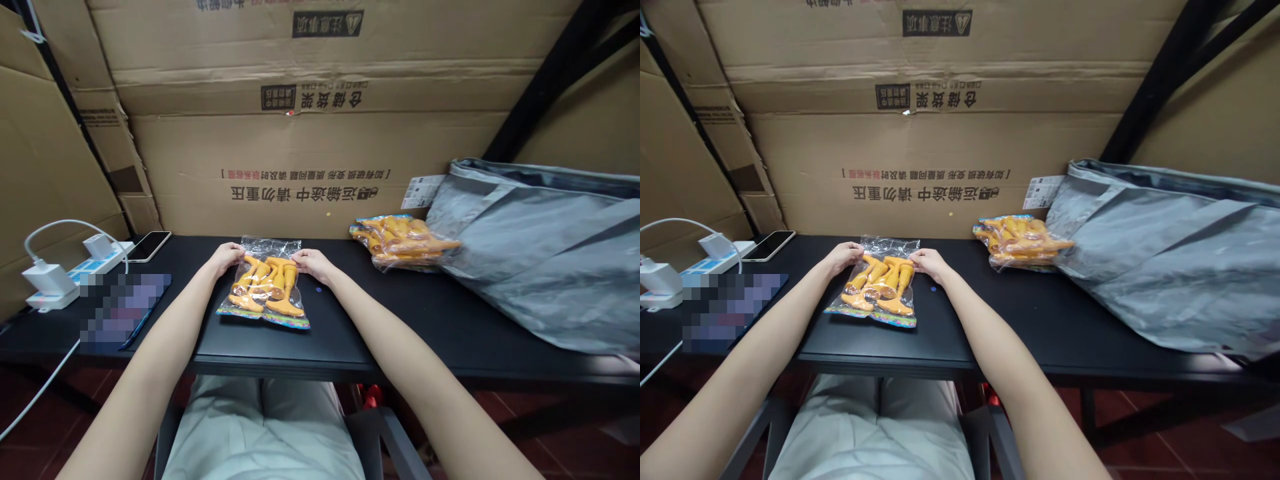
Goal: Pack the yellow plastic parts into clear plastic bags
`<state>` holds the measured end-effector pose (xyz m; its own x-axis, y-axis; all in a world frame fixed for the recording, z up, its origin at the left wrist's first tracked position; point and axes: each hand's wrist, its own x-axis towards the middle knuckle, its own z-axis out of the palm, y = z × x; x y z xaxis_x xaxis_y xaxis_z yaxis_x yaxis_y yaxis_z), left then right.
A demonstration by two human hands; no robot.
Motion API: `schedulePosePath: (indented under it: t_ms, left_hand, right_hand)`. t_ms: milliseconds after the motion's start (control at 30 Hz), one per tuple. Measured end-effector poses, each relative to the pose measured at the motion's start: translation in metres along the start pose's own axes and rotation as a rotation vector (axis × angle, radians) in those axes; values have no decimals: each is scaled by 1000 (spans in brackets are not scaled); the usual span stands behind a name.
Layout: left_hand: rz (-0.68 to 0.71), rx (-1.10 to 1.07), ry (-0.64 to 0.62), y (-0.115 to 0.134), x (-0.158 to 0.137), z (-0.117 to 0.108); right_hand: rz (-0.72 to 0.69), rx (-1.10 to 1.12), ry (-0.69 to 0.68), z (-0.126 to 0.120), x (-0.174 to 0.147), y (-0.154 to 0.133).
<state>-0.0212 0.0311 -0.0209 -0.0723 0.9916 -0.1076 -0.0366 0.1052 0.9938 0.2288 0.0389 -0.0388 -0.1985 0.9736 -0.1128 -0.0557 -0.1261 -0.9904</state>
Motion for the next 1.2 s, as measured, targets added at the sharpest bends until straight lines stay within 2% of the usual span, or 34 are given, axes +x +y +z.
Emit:
schedulePosePath:
  t_ms: [133, 500, 900, 1200]
  left_hand:
    - [5, -21, -121, -3, 1, -6]
    - [14, -46, -202, -9, 7, -15]
    - [78, 97, -133, -11, 8, -11]
    - [149, 168, -95, -14, 10, -4]
  right_hand:
    - [8, -1, -40, -6, 1, -1]
    - [14, 39, -128, -16, 3, -2]
    - [-64, 12, -116, -16, 7, 3]
    - [-233, -218, -85, -11, 9, 3]
